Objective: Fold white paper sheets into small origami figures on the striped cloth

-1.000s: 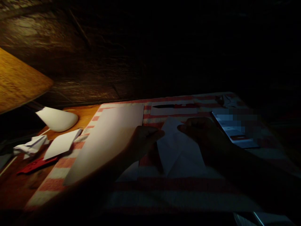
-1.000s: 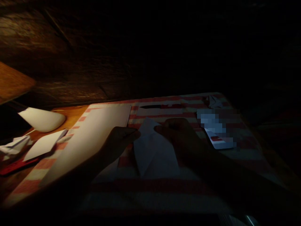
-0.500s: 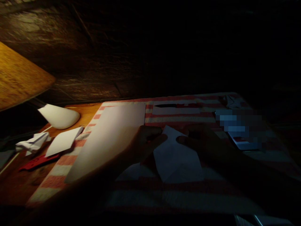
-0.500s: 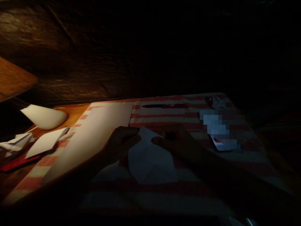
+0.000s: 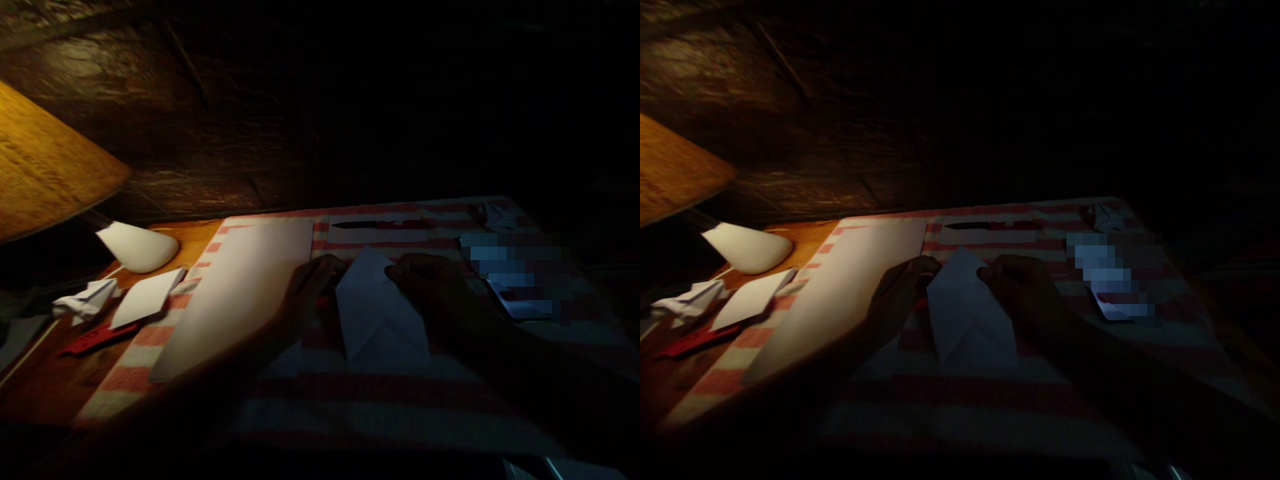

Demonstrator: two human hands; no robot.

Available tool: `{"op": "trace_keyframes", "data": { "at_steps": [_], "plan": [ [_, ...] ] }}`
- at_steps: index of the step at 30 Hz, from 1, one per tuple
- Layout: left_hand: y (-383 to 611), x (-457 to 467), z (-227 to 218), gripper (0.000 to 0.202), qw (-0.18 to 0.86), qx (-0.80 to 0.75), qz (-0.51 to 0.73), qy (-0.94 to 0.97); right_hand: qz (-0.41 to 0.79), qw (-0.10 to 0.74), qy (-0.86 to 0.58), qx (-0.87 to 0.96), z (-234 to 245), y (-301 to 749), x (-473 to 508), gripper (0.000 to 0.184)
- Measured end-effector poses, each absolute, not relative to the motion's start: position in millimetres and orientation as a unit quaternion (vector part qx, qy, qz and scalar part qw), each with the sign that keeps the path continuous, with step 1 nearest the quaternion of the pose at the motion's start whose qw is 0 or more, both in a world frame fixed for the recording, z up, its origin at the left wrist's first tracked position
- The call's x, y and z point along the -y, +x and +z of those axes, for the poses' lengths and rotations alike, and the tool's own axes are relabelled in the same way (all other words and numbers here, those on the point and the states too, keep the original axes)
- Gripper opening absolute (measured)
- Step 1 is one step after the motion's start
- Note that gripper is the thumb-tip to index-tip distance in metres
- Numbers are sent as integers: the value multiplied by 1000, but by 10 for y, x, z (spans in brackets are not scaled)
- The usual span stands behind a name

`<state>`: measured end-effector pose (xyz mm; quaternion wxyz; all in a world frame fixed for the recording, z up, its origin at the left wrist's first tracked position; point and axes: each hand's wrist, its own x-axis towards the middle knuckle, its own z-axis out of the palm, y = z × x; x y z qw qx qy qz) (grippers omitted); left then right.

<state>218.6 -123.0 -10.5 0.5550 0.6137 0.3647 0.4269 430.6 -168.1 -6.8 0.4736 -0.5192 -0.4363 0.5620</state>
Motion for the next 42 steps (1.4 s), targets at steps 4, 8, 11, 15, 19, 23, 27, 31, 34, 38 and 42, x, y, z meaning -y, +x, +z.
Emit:
{"op": "trace_keyframes", "data": {
  "at_steps": [4, 8, 11, 15, 19, 23, 27, 31, 34, 38, 42],
  "plan": [
    [2131, 1230, -71, 29, 496, -313, 422, 691, 539, 482, -536, 436, -103, 4313, 1661, 39],
    [2163, 1282, -67, 24, 472, -320, 430, 700, 564, 471, -526, 427, -125, 4292, 1669, 40],
    [2185, 1297, -71, 22, 479, -336, 431, 687, 569, 468, -521, 431, -130, 4281, 1671, 40],
    [2176, 1269, -59, 19, 514, -351, 446, 644, 585, 473, -506, 422, -137, 4279, 1672, 41],
    [2159, 1217, -62, 35, 617, -308, 442, 574, 574, 475, -502, 439, -152, 4303, 1661, 38],
    [2198, 1208, -65, 37, 733, -311, 363, 484, 574, 417, -503, 493, -173, 4338, 1646, 39],
    [2260, 1242, -74, 30, 707, -372, 298, 523, 618, 357, -479, 511, -102, 4346, 1667, 34],
    [2257, 1207, -97, 30, 676, -397, 385, 487, 665, 349, -460, 474, 35, 4372, 1684, 32],
    [2227, 1133, -111, 34, 662, -407, 444, 447, 630, 392, -492, 455, 62, 4431, 1648, 31],
    [2194, 1081, -140, 36, 663, -431, 434, 431, 555, 475, -547, 409, 3, 4520, 1561, 27],
    [2186, 1136, -136, 36, 698, -417, 311, 493, 510, 526, -551, 401, -1, 4558, 1524, 23]
  ]
}}
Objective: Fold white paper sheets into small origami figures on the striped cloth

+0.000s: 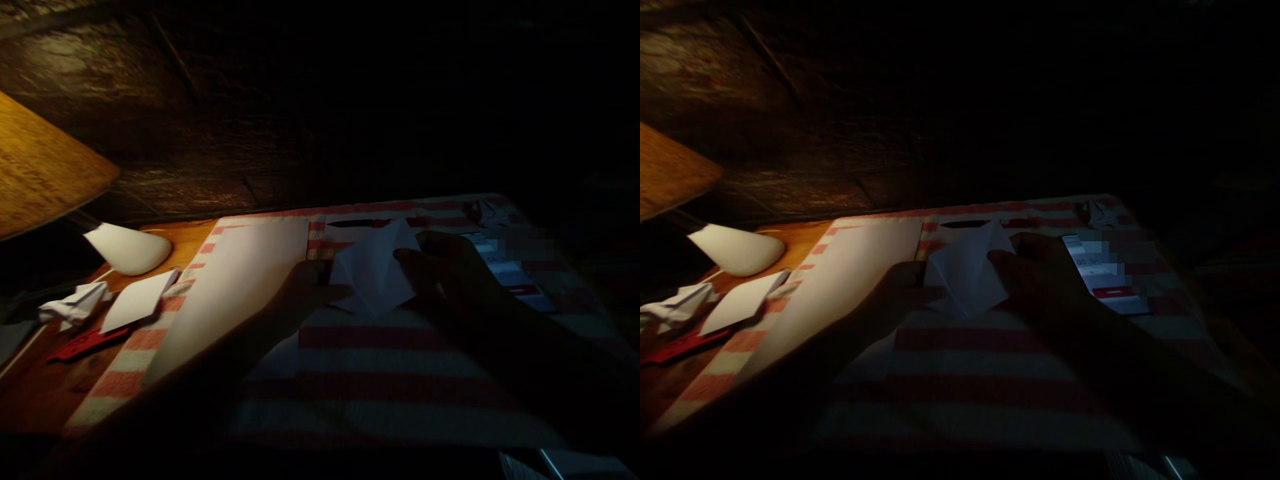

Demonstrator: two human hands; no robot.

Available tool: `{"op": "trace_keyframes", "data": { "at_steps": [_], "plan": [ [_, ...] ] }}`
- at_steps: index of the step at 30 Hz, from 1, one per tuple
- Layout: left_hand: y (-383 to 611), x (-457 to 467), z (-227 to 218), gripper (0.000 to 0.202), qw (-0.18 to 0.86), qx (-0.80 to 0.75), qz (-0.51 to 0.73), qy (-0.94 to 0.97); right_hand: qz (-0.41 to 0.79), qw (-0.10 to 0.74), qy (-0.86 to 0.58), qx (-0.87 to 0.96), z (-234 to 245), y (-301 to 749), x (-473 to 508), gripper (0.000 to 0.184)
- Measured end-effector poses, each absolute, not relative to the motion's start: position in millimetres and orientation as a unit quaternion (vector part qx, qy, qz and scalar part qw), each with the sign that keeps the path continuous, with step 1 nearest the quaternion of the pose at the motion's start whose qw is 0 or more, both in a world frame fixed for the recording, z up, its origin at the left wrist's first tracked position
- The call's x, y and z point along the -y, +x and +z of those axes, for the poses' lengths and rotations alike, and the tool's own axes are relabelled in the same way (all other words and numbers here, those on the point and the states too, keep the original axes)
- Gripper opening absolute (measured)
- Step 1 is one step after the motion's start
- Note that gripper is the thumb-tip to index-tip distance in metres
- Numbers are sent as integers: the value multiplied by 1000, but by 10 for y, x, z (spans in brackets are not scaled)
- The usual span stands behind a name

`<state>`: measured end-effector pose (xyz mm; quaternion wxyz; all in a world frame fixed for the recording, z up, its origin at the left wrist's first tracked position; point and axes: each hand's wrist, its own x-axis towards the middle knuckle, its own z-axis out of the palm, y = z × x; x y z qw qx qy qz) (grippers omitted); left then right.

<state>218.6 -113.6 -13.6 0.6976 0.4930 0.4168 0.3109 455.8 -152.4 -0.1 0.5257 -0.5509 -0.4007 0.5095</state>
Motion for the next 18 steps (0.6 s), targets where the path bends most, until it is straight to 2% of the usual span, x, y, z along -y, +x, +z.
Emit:
{"op": "trace_keyframes", "data": {
  "at_steps": [4, 8, 11, 14, 15, 18],
  "plan": [
    [2199, 1220, -86, 37, 710, -375, 245, 543, 513, 532, -540, 403, 49, 4518, 1559, 23],
    [2184, 1212, -107, 44, 686, -390, 316, 527, 562, 558, -475, 383, 48, 4423, 1603, 26],
    [2158, 1151, -157, 44, 678, -383, 366, 509, 625, 568, -388, 369, -13, 4377, 1626, 39],
    [2165, 1120, -182, 46, 649, -381, 420, 508, 640, 504, -386, 432, -96, 4385, 1639, 59],
    [2179, 1125, -185, 47, 633, -384, 441, 507, 624, 477, -403, 469, -119, 4393, 1643, 60],
    [2236, 1180, -187, 43, 601, -401, 459, 516, 562, 407, -449, 563, -159, 4394, 1655, 45]
  ]
}}
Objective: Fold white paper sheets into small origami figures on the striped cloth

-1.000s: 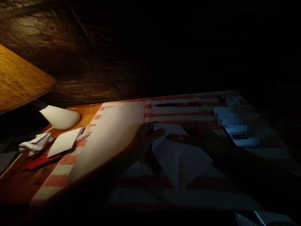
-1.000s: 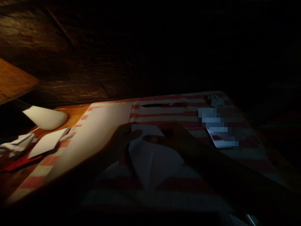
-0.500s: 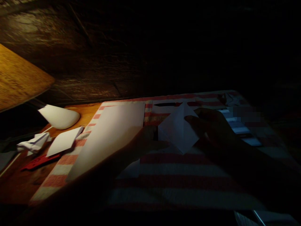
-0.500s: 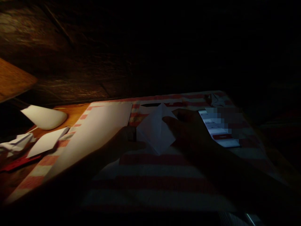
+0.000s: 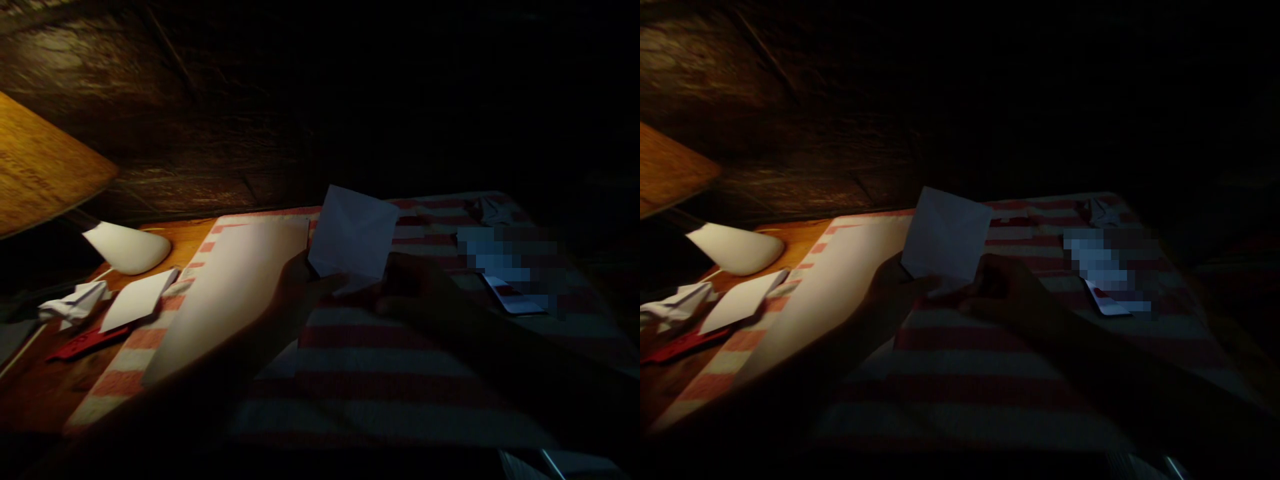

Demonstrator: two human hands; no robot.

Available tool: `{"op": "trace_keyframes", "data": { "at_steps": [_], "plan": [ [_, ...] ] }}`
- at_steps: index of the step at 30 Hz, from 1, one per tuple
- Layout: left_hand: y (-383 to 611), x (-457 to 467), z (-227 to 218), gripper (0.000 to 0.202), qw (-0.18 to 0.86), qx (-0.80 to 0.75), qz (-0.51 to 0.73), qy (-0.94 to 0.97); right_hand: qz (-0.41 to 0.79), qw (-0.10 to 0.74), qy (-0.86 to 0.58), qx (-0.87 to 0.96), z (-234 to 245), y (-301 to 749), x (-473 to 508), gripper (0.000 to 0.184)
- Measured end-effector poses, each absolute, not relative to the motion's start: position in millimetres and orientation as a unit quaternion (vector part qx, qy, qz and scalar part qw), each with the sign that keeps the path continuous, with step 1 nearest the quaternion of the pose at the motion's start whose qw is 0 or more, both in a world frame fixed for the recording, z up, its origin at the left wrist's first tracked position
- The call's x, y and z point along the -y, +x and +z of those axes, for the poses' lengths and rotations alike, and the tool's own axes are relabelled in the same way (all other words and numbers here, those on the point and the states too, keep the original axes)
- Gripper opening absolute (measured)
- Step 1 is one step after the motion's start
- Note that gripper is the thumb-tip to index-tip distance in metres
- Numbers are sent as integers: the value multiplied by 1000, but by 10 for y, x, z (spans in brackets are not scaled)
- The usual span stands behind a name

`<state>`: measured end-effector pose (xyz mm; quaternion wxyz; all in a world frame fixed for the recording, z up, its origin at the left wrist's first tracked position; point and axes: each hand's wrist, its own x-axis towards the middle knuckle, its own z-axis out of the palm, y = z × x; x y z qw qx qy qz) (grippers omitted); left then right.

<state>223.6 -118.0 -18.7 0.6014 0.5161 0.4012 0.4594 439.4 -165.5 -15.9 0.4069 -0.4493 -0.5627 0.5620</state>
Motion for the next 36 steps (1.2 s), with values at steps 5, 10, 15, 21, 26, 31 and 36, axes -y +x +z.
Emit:
{"op": "trace_keyframes", "data": {
  "at_steps": [5, 10, 15, 21, 26, 31, 36],
  "plan": [
    [2264, 1266, -205, 32, 552, -411, 413, 596, 516, 417, -479, 574, -151, 4346, 1679, 30],
    [2211, 1211, -213, 30, 427, -362, 473, 681, 401, 457, -483, 630, -104, 4410, 1690, 14],
    [2163, 1169, -169, 22, 300, -210, 501, 784, 208, 510, -370, 749, -57, 4467, 1675, 5],
    [2143, 1241, -115, 19, 212, -211, 524, 797, 182, 513, -336, 769, -29, 4406, 1701, 8],
    [2137, 1216, -102, 10, 174, -178, 506, 826, 201, 519, -354, 752, -11, 4420, 1727, 6],
    [2108, 1179, -104, 7, 141, -187, 469, 851, 203, 511, -369, 750, 6, 4449, 1710, 8],
    [2068, 1179, -76, 16, 124, -158, 436, 877, 231, 491, -382, 748, -25, 4509, 1671, 11]
  ]
}}
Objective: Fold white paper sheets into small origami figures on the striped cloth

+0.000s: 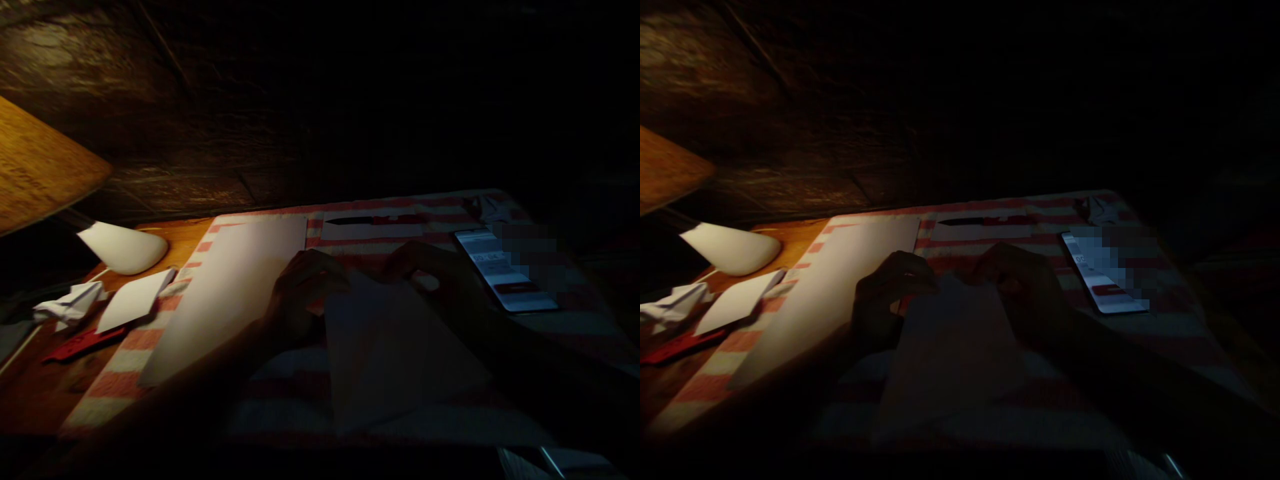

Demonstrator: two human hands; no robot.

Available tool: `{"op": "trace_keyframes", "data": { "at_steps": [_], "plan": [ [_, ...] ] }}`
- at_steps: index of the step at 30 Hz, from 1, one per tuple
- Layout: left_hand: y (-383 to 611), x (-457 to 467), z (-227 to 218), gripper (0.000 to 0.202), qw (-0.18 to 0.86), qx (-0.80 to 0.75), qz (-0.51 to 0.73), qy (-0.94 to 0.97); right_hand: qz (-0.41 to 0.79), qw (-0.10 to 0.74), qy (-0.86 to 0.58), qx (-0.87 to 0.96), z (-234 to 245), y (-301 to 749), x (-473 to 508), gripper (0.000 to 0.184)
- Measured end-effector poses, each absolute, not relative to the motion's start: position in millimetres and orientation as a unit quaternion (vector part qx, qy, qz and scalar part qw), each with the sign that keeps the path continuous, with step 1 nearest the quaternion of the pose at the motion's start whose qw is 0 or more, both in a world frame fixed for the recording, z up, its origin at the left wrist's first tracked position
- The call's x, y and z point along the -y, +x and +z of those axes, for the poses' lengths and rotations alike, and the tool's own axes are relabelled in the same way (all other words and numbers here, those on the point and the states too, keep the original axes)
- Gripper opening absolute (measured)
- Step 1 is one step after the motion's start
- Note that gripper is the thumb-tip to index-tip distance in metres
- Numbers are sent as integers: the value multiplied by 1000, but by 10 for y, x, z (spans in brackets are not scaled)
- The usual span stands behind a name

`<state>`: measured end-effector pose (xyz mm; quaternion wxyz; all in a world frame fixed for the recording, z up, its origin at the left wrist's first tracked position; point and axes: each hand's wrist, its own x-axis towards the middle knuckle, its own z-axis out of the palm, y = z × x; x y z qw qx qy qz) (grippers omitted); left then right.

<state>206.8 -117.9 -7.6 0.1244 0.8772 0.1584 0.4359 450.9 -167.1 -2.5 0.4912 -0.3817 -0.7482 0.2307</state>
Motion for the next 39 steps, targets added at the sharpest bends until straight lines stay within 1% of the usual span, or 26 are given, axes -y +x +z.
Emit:
{"op": "trace_keyframes", "data": {
  "at_steps": [2, 4, 8, 12, 15, 18, 20, 22, 24, 28, 32, 37, 39],
  "plan": [
    [2060, 1187, -67, 19, 137, -140, 423, 885, 250, 485, -381, 747, -48, 4533, 1659, 18],
    [2058, 1200, -53, 22, 145, -132, 415, 888, 260, 479, -381, 747, -59, 4541, 1657, 20],
    [2061, 1228, 5, 22, 139, -140, 416, 888, 249, 484, -385, 745, -36, 4508, 1670, 13],
    [2058, 1239, 29, 22, 134, -144, 415, 888, 242, 494, -377, 745, -29, 4476, 1675, 13],
    [2063, 1235, -8, 19, 120, -143, 436, 880, 245, 493, -374, 747, -51, 4476, 1672, 9],
    [2079, 1232, -46, 14, 111, -133, 455, 873, 244, 499, -371, 745, -60, 4470, 1676, 13],
    [2092, 1230, -61, 12, 109, -130, 464, 869, 246, 499, -383, 737, -56, 4458, 1684, 12],
    [2103, 1226, -69, 10, 105, -130, 467, 868, 272, 492, -410, 718, -54, 4444, 1695, 9],
    [2109, 1222, -69, 7, 96, -128, 475, 865, 325, 485, -434, 686, -60, 4431, 1705, 11],
    [2103, 1224, -25, 12, 101, -148, 481, 858, 402, 486, -425, 650, -62, 4424, 1711, 14],
    [2093, 1243, 22, 11, 131, -156, 457, 866, 385, 505, -401, 660, -12, 4421, 1707, 8],
    [2096, 1249, -26, 10, 119, -178, 476, 853, 391, 499, -425, 645, -33, 4431, 1718, 11],
    [2087, 1242, -36, 11, 119, -196, 476, 849, 405, 493, -414, 649, -76, 4451, 1715, 15]
  ]
}}
